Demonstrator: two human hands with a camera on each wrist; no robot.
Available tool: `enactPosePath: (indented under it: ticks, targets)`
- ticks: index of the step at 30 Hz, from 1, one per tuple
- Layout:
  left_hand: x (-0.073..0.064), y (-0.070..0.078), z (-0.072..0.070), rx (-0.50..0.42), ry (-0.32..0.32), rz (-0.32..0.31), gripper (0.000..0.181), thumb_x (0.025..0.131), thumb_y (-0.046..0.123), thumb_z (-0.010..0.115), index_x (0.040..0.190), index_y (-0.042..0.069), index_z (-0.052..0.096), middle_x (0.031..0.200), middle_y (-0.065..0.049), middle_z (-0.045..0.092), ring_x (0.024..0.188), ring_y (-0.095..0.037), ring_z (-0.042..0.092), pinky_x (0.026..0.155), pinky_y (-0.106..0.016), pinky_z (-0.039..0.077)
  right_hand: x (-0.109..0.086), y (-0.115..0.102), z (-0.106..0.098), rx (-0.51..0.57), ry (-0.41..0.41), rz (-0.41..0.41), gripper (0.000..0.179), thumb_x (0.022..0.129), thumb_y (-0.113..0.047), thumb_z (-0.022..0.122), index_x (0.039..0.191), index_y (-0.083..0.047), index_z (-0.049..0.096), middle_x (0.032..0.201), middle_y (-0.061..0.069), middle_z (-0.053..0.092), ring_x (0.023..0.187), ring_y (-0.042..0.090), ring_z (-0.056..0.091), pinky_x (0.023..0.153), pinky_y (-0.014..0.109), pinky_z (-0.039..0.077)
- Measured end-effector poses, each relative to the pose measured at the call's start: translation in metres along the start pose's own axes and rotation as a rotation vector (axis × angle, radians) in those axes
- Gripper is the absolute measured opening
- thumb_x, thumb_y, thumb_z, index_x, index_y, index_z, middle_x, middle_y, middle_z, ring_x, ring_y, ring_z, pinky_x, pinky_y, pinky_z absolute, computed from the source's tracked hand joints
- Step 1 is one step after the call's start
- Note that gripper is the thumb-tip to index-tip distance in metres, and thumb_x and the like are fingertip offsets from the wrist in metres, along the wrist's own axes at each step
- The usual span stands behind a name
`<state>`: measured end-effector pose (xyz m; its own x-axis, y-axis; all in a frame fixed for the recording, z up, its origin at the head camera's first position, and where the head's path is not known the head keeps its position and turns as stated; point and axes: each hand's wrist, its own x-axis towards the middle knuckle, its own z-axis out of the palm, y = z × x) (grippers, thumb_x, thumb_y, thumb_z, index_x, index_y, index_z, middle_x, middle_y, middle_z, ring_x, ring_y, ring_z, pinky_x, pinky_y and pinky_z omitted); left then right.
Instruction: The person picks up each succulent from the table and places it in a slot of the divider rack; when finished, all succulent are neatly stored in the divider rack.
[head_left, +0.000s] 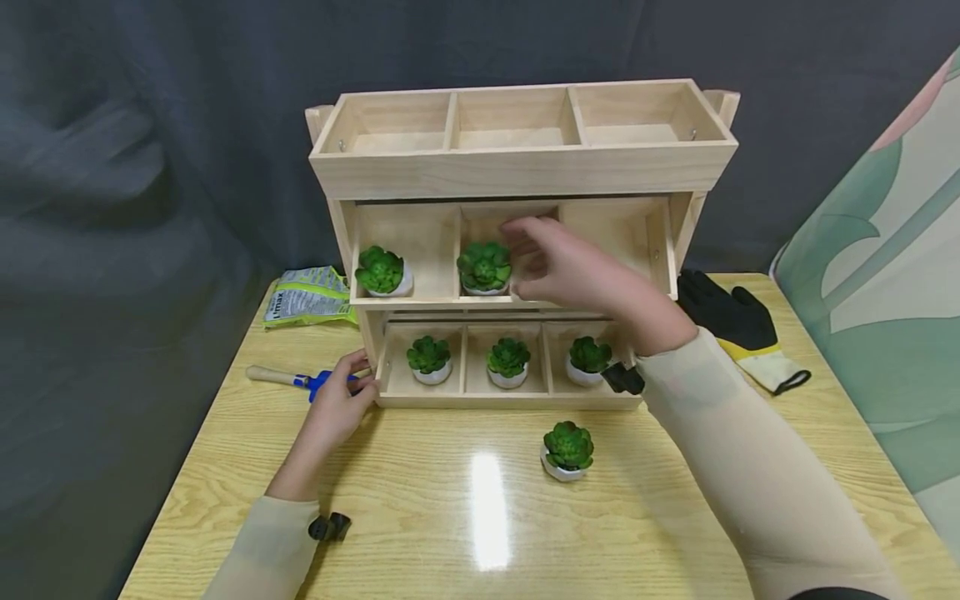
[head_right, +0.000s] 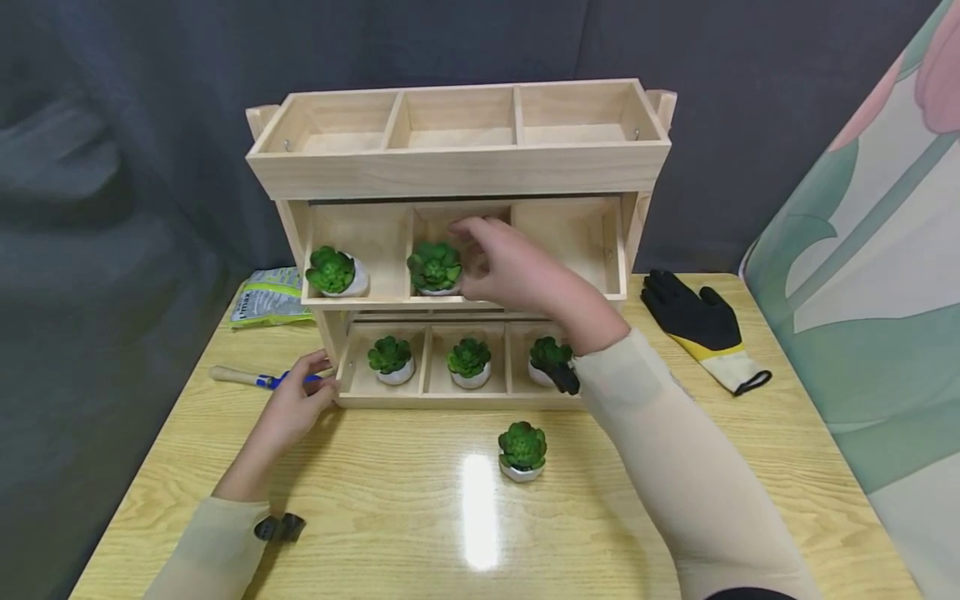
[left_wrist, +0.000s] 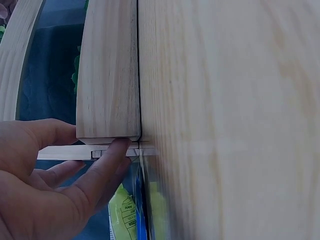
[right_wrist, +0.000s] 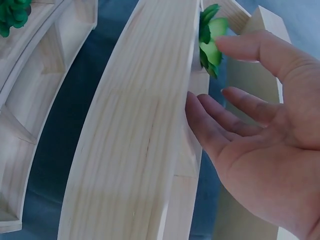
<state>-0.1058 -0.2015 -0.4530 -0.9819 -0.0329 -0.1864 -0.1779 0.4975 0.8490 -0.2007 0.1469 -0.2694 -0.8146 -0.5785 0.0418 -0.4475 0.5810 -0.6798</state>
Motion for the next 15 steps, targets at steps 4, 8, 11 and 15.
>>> enactPosePath:
  ticks: [4,8,11,15]
  targets:
    - [0.001,0.001,0.0,0.003,0.0,-0.006,0.064,0.109,0.015,0.056,0.168,0.01,0.032,0.164,-0.021,0.045,0.148,-0.04,0.055,0.108,-0.045,0.061,-0.011,0.002,-0.003,0.024,0.061,0.003,0.074,0.093,-0.002,0.077,0.158,0.003,0.042,0.156,0.024,0.052,0.141,0.041,0.056,0.118,0.054,0.052]
    - [0.001,0.001,0.0,0.015,0.002,-0.013,0.064,0.109,0.015,0.057,0.168,0.011,0.031,0.164,-0.02,0.046,0.148,-0.04,0.055,0.107,-0.045,0.061,-0.024,0.0,-0.005,0.017,0.129,0.002,0.07,0.096,-0.007,0.078,0.157,0.001,0.045,0.153,0.023,0.054,0.139,0.042,0.057,0.117,0.056,0.051]
    - [0.0,0.001,-0.001,0.02,0.0,-0.022,0.064,0.11,0.016,0.056,0.168,0.012,0.031,0.165,-0.02,0.045,0.149,-0.04,0.054,0.107,-0.045,0.061,-0.034,0.0,-0.006,0.006,0.186,-0.006,0.066,0.097,-0.01,0.078,0.155,-0.002,0.048,0.15,0.021,0.057,0.135,0.041,0.06,0.116,0.056,0.052]
    - [0.0,0.001,-0.001,0.025,-0.008,-0.025,0.064,0.11,0.015,0.056,0.168,0.011,0.03,0.165,-0.02,0.044,0.149,-0.041,0.054,0.107,-0.044,0.061,-0.049,0.0,-0.006,0.016,0.251,-0.009,0.058,0.098,-0.013,0.077,0.151,-0.006,0.053,0.149,0.017,0.058,0.129,0.04,0.065,0.112,0.056,0.054]
